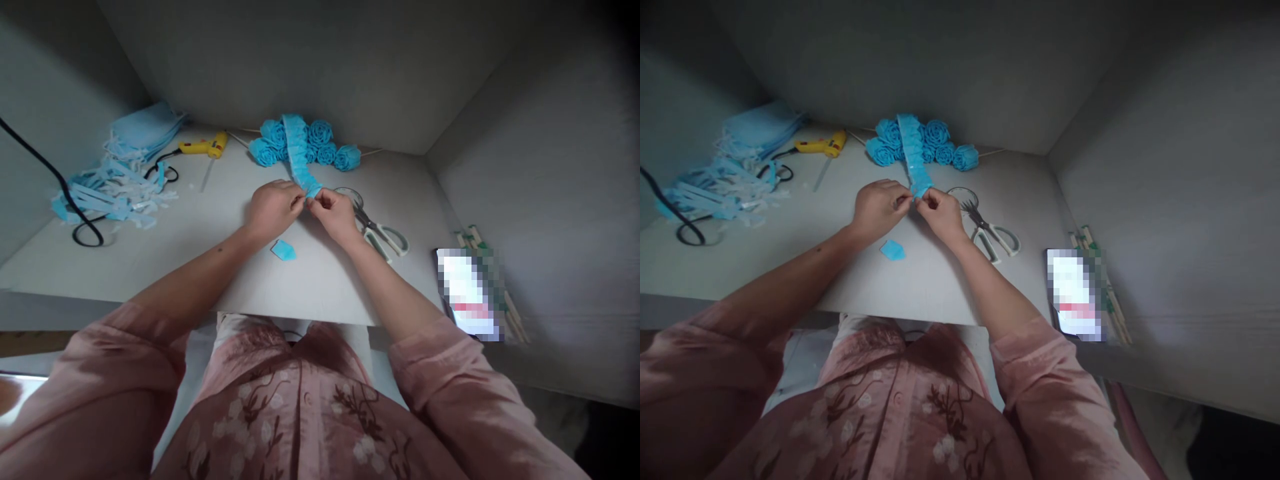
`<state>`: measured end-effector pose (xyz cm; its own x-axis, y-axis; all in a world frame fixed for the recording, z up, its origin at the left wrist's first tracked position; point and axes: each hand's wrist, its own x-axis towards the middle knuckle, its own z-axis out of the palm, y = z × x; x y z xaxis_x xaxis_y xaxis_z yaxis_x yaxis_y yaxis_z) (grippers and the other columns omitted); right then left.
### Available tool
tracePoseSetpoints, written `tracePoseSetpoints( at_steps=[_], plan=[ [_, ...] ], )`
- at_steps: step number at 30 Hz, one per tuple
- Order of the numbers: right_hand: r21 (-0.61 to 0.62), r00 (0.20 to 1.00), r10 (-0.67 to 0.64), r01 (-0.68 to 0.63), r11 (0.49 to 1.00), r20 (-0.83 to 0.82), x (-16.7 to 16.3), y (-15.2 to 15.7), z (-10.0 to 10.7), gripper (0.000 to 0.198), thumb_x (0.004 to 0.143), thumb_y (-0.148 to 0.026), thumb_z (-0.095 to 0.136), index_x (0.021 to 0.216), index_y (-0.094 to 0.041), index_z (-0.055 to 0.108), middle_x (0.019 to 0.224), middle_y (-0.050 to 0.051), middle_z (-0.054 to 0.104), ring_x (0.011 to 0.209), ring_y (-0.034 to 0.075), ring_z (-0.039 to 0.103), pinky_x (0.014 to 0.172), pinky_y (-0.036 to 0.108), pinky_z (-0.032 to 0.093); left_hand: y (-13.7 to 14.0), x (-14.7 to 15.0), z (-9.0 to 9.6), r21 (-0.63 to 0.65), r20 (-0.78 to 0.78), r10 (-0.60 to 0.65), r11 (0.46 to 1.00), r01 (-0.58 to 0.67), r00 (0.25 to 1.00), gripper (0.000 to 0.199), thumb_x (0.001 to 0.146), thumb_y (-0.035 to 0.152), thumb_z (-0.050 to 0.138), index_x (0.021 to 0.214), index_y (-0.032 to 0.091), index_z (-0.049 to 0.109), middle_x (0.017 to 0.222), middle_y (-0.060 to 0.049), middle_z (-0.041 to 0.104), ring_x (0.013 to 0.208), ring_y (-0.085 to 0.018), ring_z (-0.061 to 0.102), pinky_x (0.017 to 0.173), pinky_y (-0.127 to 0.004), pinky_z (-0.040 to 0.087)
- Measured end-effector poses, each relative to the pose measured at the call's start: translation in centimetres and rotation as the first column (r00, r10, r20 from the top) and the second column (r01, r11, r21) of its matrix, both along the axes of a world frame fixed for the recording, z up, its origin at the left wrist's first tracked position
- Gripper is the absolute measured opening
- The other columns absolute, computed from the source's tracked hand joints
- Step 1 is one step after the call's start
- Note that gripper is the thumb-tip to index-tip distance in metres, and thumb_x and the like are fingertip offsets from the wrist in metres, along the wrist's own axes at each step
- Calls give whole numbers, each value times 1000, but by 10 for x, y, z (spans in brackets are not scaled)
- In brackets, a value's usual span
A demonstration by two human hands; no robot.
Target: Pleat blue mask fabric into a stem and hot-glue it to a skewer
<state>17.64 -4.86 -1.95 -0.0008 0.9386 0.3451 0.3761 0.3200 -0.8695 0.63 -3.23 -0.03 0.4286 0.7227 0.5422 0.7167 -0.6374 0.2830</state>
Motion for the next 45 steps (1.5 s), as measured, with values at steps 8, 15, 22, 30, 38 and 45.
tracePoseSetpoints(
  at_steps=[8,15,22,30,38,45],
  plan=[
    [-30,1000,3,-4,1000,-18,-1,0,2,26,83,-30,66,64,-22,50,61,-5,46,62,13,40,62,28,33,0,1,1,-38,120,32,999,-27,992,13,83,17,58,79,17,71,82,-7,72,81,-22,64,76,-33,45],
    [-71,991,53,-62,996,-124,0,1,1,22,84,-32,67,67,-22,58,61,-3,56,59,13,47,63,28,38,8,3,2,-406,537,75,896,179,840,8,76,16,60,71,16,67,66,2,62,63,-11,52,61,-22,39],
    [-111,977,52,-76,991,-204,-2,-1,5,23,84,-35,71,67,-22,61,66,-1,61,63,13,53,65,28,43,3,7,9,-527,700,177,782,333,692,8,75,12,61,68,17,63,59,5,52,54,-8,42,54,-22,33],
    [-125,939,71,-120,985,-338,-1,-3,9,26,81,-40,77,68,-22,62,72,0,66,65,13,57,69,29,50,0,7,12,-580,743,258,708,403,618,13,82,18,61,69,17,61,58,4,52,47,-7,40,46,-21,27],
    [-160,912,68,-144,977,-404,0,-6,11,32,75,-50,81,73,-22,66,77,0,69,70,13,61,72,30,55,11,1,3,-688,715,341,494,531,610,50,96,60,60,70,18,61,58,-3,58,43,-10,47,45,-25,34],
    [-243,894,139,-261,934,-426,-1,-9,11,33,71,-47,86,72,-21,66,76,0,70,64,11,60,67,28,55,12,1,5,-640,767,378,397,658,518,35,92,37,71,67,18,55,61,-1,55,49,-9,50,50,-23,40]
  ],
)
